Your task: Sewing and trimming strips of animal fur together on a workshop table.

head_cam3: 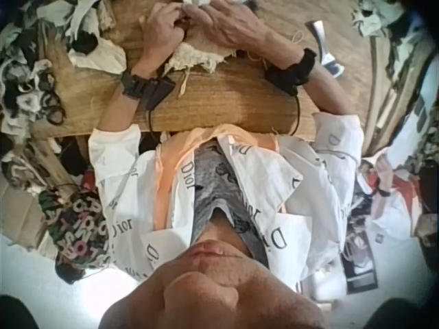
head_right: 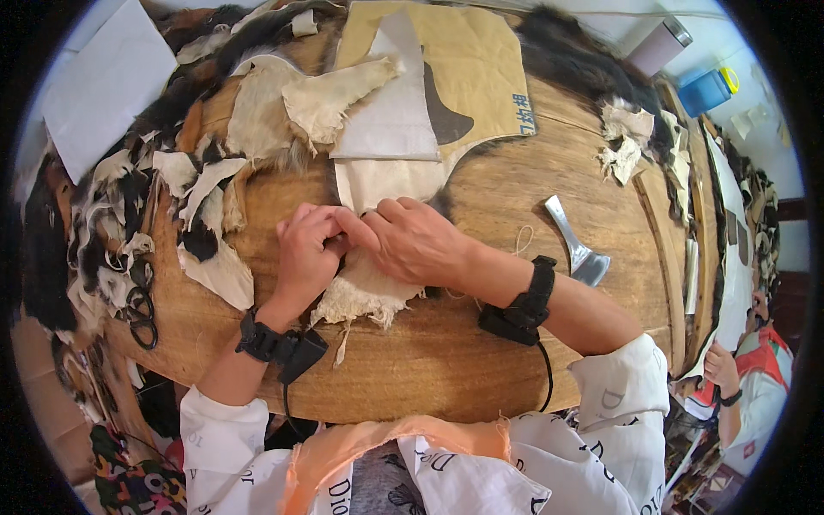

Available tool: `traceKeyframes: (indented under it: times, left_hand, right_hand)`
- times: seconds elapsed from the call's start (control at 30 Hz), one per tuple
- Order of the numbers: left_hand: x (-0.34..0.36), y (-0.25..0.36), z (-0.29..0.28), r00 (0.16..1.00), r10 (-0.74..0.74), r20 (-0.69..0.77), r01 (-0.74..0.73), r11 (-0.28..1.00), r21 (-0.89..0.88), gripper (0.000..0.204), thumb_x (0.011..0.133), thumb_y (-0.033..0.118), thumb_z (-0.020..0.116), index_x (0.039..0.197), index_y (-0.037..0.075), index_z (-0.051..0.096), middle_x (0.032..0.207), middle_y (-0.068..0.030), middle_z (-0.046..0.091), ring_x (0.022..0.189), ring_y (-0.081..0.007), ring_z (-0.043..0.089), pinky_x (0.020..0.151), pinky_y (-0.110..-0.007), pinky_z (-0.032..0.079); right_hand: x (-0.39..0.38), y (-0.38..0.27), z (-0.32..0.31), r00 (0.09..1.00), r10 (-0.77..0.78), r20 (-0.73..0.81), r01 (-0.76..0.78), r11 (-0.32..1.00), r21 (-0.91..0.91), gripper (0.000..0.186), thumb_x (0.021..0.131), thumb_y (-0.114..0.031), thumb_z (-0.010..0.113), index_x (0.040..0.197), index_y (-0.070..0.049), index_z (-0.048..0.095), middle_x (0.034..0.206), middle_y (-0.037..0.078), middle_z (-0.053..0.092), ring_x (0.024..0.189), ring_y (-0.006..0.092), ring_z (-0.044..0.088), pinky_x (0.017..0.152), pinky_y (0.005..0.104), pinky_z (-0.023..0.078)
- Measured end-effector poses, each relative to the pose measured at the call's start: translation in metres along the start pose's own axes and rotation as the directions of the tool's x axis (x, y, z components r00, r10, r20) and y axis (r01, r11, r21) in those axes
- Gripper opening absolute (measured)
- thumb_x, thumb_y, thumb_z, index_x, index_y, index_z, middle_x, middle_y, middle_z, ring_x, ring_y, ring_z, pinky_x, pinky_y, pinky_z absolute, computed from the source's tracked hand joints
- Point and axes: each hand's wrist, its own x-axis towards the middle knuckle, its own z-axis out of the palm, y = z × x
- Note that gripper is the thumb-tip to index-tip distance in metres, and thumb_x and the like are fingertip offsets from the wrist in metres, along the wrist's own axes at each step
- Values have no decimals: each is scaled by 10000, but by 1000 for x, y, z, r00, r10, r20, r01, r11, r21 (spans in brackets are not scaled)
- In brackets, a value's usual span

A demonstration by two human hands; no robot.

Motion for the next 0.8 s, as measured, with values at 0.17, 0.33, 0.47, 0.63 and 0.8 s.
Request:
traceKeyframes:
  times: [0.17,0.33,0.47,0.63,0.8]
  left_hand:
    - [0,-1,1,999,39,-37,-40,999,-33,98,688,127,698,784,136,680,882,80,638,842,-146,518,790,-344,292]
    - [-1,-1,0,996,80,-31,-81,997,-12,114,686,99,681,791,142,666,885,77,633,852,-155,520,786,-348,297]
    - [-2,0,0,999,39,-30,-38,999,23,146,687,54,645,797,151,650,897,81,627,863,-163,519,787,-360,299]
    - [-1,1,0,993,107,-41,-105,993,49,115,708,80,644,790,161,649,884,84,624,859,-157,514,791,-362,290]
    - [-1,2,-2,997,75,13,-75,997,0,42,731,146,677,765,128,660,899,49,636,883,-159,520,816,-342,299]
  right_hand:
    - [-7,-5,-8,986,-14,-164,9,999,-32,348,757,-172,552,1078,-37,536,749,25,496,714,190,485,648,303,384]
    - [-1,-11,-9,995,-91,-35,86,990,-112,170,740,-183,547,891,-106,534,823,14,487,805,185,473,675,294,377]
    - [11,-12,-7,992,-118,-42,118,993,12,96,724,-174,546,795,-118,516,867,21,470,863,185,448,703,306,381]
    - [-3,-11,-19,950,78,-301,102,836,539,51,783,-96,552,832,-84,556,904,22,512,859,164,484,706,305,411]
    - [-96,39,-132,538,840,-71,5,81,997,235,922,-160,522,1145,-93,496,887,12,542,672,70,502,560,177,416]
